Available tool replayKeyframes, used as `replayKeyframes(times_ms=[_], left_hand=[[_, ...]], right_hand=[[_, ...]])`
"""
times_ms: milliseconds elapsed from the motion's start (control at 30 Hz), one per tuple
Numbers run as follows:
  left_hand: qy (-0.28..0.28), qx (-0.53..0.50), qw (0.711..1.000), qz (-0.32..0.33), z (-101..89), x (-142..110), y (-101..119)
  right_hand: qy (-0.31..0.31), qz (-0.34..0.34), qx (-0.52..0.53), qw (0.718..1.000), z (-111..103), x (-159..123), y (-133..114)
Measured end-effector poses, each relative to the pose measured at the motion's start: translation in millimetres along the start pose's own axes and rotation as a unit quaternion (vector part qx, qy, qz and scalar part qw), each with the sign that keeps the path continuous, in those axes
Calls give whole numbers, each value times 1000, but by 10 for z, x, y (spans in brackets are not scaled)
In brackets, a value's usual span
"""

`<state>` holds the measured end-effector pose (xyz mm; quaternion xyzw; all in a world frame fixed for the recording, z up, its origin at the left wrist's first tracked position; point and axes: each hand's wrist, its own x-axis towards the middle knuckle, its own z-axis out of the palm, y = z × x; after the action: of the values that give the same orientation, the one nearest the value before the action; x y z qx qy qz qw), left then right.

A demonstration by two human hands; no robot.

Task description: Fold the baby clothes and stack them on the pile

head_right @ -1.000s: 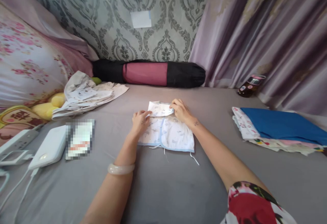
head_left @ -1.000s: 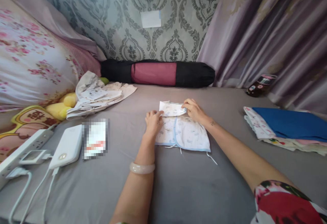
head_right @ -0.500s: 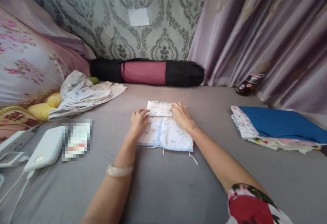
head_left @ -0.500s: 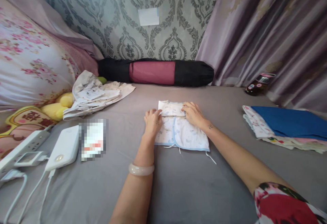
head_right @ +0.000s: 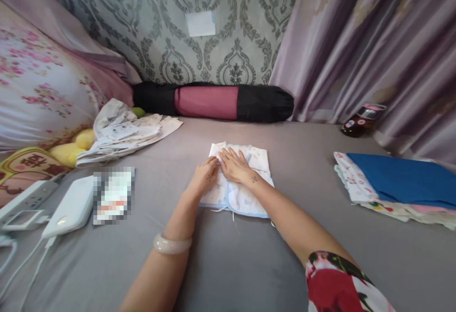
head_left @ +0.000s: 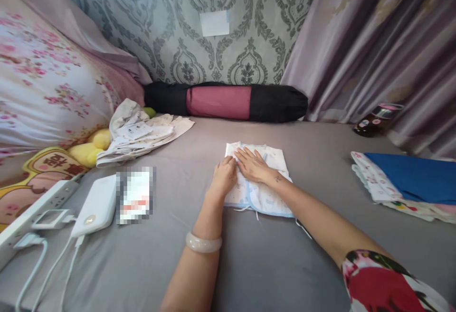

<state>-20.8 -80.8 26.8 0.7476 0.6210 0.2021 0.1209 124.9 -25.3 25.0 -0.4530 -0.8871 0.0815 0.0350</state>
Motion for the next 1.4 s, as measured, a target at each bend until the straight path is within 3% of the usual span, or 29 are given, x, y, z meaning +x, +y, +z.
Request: replayKeyframes(times_ms=[167,267,433,567,867,1133,1400], left_hand=[[7,-7,1000,2,10,2,2],[41,-37,998,-4,0,31,-30],[135,-71,985,-76,-18,82,-114],[163,-84,975,-128,-42,90,-144],[160,-93,970,-158,-61,97,-102],[150,-95,974,-140,-34,95,-114],[118,-83,985,-99,7,73,-37]], right_hand=[[-8,0,-5,1000,-47,1,-17],[-22,6,2,1000,-121,25,-41],[14,2,5,1000,-174,175,-141],[11,5,10,1000,-93,371,-270],[-1,11,6,1000,63,525,-359],[-26,23,41,999,-21,539,-327],[25,60,8,998,-47,400,-126]])
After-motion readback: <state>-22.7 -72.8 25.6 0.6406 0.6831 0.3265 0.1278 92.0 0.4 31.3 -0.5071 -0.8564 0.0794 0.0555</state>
